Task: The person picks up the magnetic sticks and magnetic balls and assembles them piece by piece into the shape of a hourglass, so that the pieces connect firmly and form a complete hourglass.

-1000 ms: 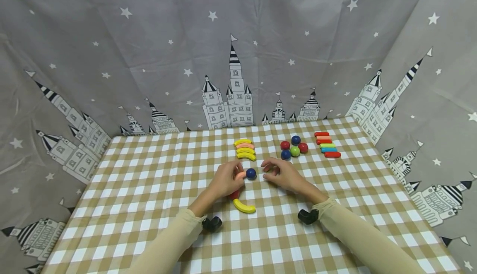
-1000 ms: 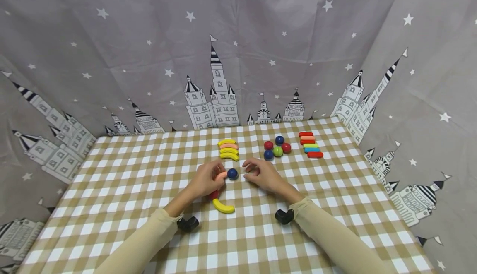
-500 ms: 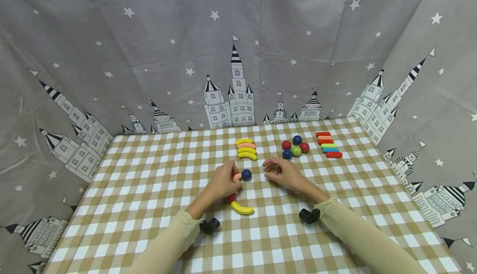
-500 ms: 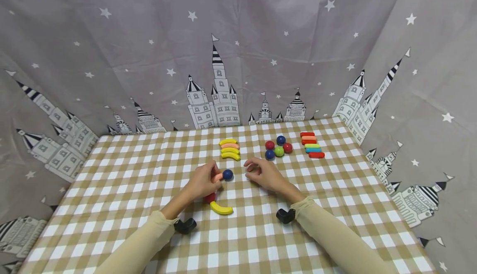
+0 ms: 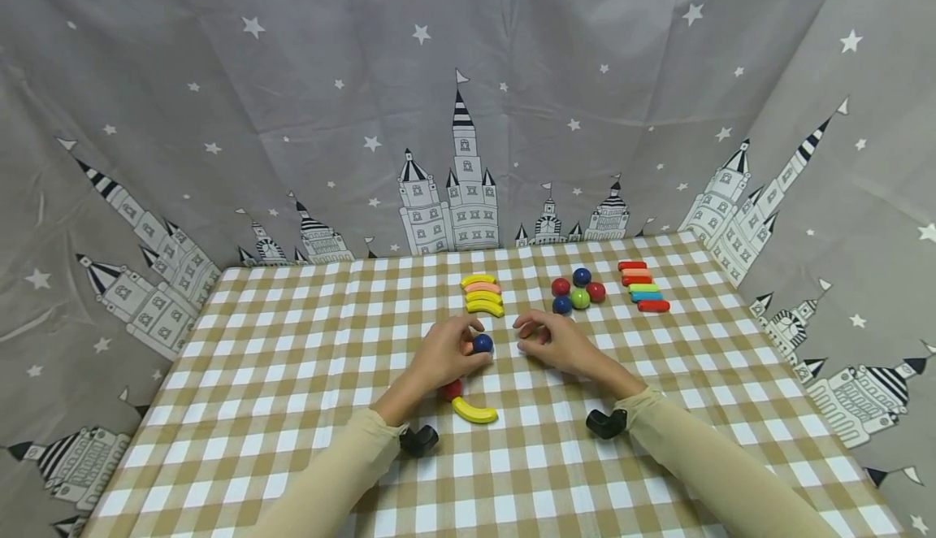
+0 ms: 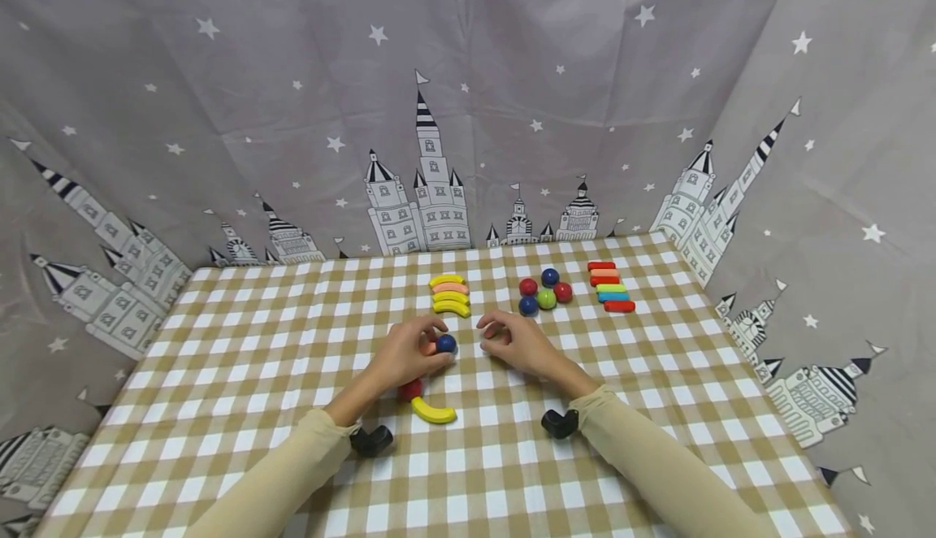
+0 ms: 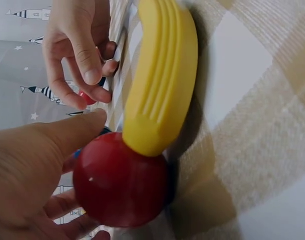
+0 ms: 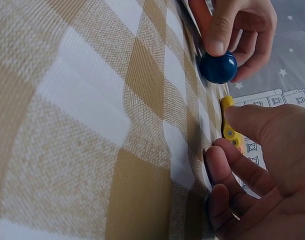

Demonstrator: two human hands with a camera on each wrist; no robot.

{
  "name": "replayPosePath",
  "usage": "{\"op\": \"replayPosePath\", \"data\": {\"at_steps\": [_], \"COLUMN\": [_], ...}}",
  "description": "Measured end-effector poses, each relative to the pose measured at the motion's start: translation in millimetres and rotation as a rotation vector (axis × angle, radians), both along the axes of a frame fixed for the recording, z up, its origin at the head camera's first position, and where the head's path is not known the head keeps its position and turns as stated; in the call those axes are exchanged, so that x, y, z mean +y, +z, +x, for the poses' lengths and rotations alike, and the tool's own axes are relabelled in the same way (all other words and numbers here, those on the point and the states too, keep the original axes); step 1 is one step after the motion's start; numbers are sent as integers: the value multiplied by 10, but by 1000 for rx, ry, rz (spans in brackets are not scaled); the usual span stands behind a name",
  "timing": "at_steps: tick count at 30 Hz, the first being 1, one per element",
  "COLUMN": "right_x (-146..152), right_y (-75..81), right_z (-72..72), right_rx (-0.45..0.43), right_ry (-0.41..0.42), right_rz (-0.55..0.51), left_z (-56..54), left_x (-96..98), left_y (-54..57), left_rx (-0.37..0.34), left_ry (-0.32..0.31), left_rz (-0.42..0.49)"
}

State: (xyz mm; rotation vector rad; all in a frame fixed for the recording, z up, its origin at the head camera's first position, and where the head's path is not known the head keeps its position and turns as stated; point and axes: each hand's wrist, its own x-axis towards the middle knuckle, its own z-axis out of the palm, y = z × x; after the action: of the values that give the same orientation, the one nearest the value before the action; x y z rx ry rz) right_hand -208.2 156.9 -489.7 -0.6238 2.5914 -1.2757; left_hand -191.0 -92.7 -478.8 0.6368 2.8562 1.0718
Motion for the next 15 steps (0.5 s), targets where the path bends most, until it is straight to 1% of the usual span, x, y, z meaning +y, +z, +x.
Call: {"op": "replayPosePath", "data": {"at_steps": [4, 9, 12, 15], "right_x": [-19, -30, -33, -45], "right_y": [-13, 5, 39, 74], "right_z": [-10, -20, -36, -68], "right_rx": [-7, -28, -15, 16], "right_ry": [-4, -8, -2, 8], "right_rz": [6, 19, 28, 44], "left_z": [-10, -7, -2, 7], "left_x": [21, 0, -23, -47], "left_y": [-17, -29, -34, -38], "left_rx": [7, 19, 33, 39], "left_ry": [14, 36, 42, 45], "left_rz": [10, 15, 32, 51]}}
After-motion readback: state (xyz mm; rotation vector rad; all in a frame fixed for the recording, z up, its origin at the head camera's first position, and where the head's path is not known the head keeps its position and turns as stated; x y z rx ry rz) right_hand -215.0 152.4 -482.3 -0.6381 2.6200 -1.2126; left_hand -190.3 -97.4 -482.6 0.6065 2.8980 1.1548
